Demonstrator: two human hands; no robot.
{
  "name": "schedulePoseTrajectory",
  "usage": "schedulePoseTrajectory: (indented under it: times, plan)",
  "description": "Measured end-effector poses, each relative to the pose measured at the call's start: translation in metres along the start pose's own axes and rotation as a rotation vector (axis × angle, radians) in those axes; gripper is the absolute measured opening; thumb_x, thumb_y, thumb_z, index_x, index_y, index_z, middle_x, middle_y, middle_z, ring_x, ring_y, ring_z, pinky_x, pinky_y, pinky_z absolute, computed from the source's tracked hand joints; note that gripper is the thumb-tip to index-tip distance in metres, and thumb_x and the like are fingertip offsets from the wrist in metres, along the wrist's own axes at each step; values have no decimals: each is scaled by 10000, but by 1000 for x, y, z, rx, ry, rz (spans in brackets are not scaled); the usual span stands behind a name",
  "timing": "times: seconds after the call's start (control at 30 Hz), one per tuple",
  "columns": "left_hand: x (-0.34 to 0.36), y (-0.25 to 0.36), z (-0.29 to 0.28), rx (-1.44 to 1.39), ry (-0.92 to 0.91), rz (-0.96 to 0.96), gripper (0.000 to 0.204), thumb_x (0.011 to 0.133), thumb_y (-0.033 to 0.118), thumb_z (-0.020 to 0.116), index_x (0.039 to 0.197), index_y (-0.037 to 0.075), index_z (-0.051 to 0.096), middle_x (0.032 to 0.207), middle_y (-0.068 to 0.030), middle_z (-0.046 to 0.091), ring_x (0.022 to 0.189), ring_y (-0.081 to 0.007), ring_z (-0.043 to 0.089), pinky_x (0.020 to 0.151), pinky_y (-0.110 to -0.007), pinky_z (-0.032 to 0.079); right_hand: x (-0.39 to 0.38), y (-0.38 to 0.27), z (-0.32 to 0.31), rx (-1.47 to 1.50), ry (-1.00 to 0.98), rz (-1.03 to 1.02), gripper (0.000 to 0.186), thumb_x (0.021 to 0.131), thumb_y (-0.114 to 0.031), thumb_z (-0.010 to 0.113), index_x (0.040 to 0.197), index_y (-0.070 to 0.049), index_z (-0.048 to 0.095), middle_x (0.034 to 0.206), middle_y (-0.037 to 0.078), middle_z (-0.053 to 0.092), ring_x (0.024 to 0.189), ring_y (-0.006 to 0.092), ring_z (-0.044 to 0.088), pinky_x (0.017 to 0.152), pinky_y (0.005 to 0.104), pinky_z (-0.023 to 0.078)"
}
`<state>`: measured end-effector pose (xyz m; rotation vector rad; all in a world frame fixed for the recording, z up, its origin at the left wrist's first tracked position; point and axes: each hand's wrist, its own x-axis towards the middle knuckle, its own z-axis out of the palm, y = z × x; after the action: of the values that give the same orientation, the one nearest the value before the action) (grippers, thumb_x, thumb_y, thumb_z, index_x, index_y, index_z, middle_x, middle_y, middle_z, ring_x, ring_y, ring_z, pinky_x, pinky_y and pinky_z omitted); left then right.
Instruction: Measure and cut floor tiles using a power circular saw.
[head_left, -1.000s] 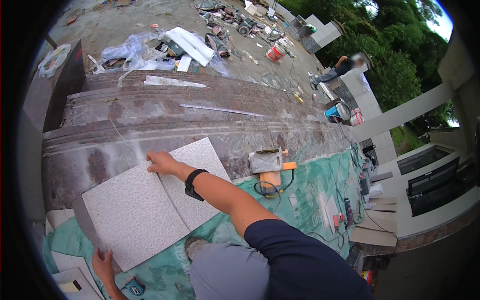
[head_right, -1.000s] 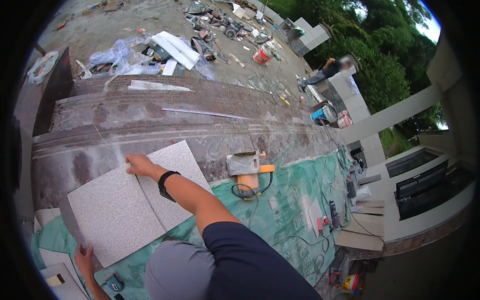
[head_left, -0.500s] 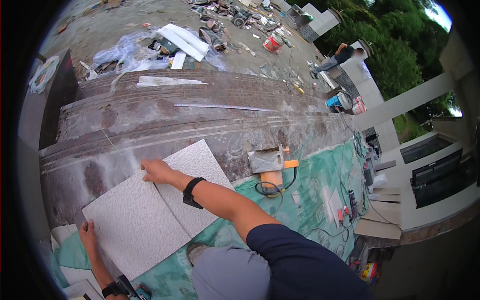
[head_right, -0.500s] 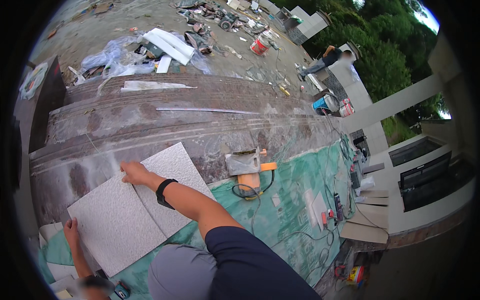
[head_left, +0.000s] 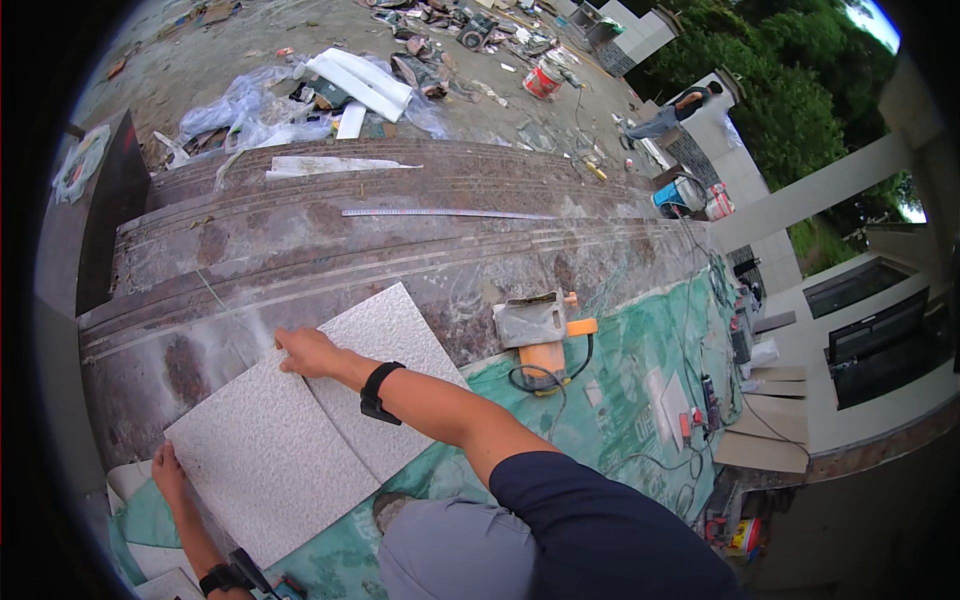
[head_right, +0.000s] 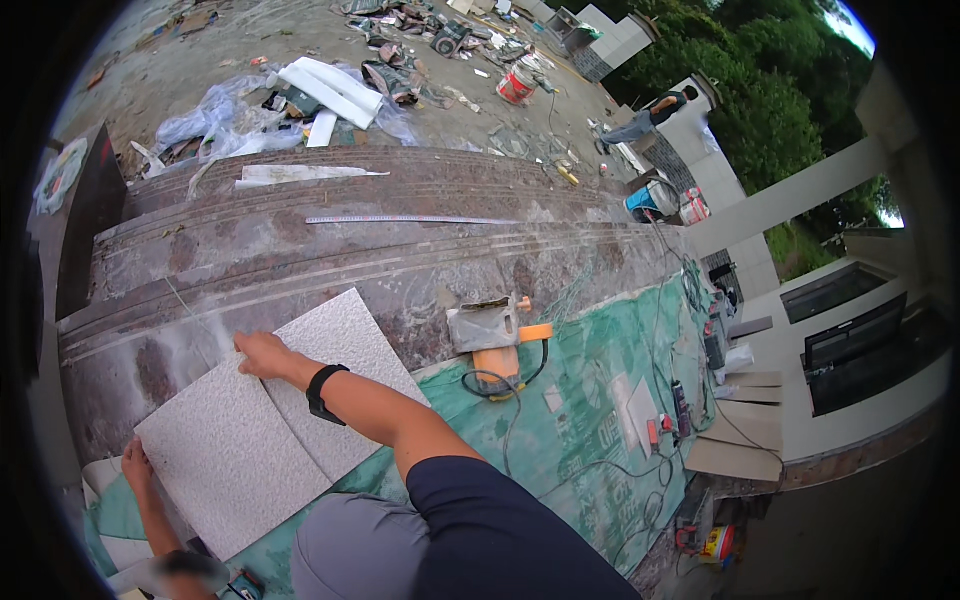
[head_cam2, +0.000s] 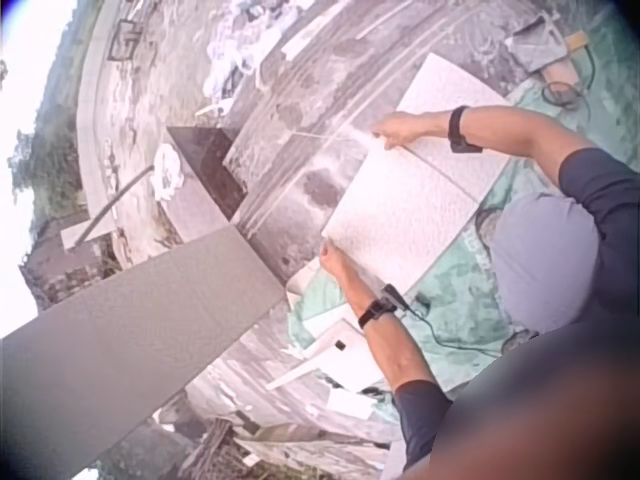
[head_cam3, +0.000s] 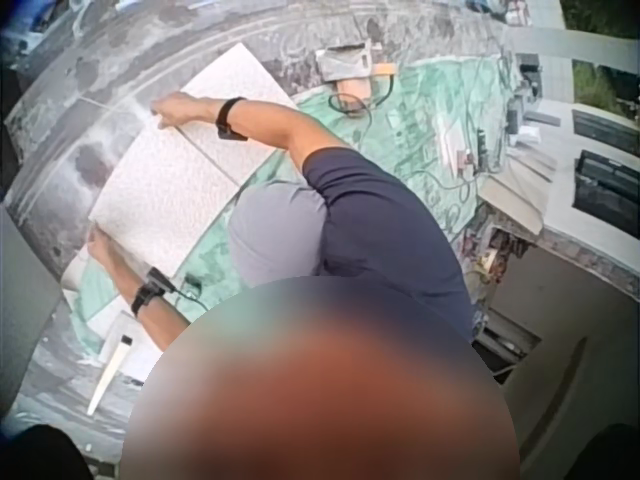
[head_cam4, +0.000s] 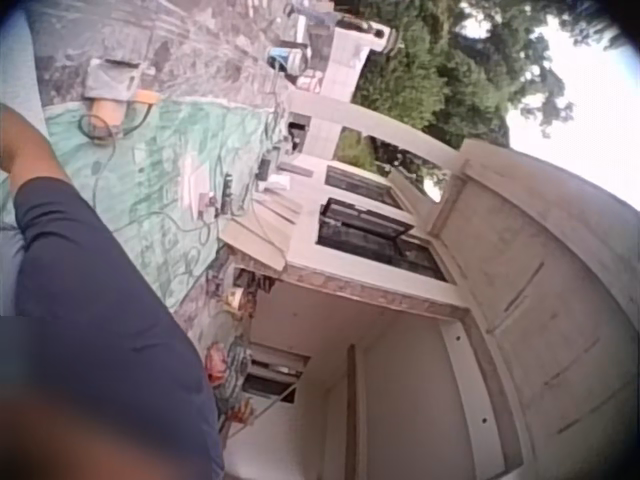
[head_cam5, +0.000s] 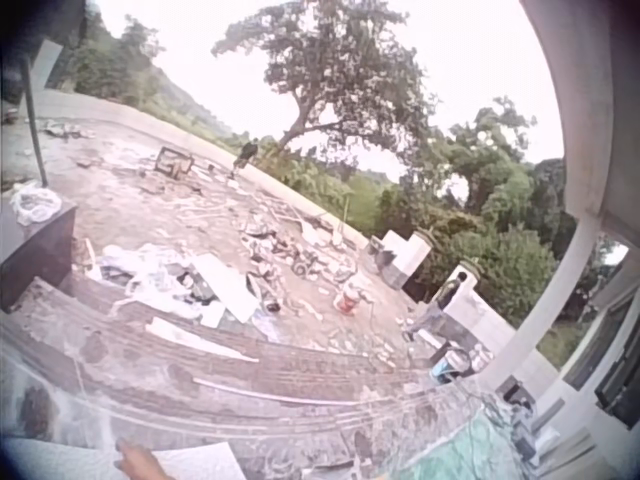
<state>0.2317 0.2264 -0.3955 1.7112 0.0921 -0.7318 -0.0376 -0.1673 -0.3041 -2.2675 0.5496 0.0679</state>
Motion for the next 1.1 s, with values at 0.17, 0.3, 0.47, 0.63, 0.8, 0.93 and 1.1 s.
schedulePoseTrajectory:
  times: [0.17,0.3,0.47,0.63,0.8,0.93,1.1]
  plan:
    - [-3,3,0,-47,-34,-20,447,963,384,632,1210,13,615,1080,-67,700,929,-156,684,783,-268,533,1,1,1,7,14,-17,419,775,-212,756,1083,-20,545,949,248,668,948,460,628,792,523,477]
    - [-11,18,7,-21,-59,-30,486,969,459,583,1226,47,615,1156,-76,690,1037,-178,663,902,-305,501,1,1,2,-3,21,-13,423,771,-212,761,1080,-19,545,949,248,668,949,457,629,791,523,478]
    - [-30,40,19,-1,-32,-51,503,962,474,584,1238,55,611,1174,-81,682,1063,-187,650,935,-306,476,1,1,2,22,23,-4,410,758,-197,767,1062,-21,556,959,243,669,953,456,628,793,519,484]
    - [-30,49,24,-14,1,-65,526,955,484,585,1260,56,596,1186,-84,675,1052,-187,649,930,-306,479,2,2,3,36,48,-10,391,746,-183,772,1037,-25,565,960,237,669,947,457,627,789,519,489]
    - [-16,43,14,-32,-33,-60,537,957,468,585,1276,37,566,1192,-107,662,1085,-207,640,934,-317,482,3,2,2,8,4,12,405,772,-191,757,1075,-23,548,951,240,670,947,451,629,793,517,477]
    - [-1,43,10,-41,-69,-73,527,959,467,586,1274,45,565,1152,-102,675,1048,-194,653,918,-310,492,3,1,1,16,6,6,401,771,-191,758,1067,-22,547,944,241,669,943,453,629,787,519,477]
    - [9,46,12,35,-31,-76,511,950,492,602,1219,57,578,1076,-103,704,921,-193,690,804,-308,541,2,1,1,21,8,12,403,765,-188,766,1060,-21,548,928,245,667,936,459,628,778,523,477]
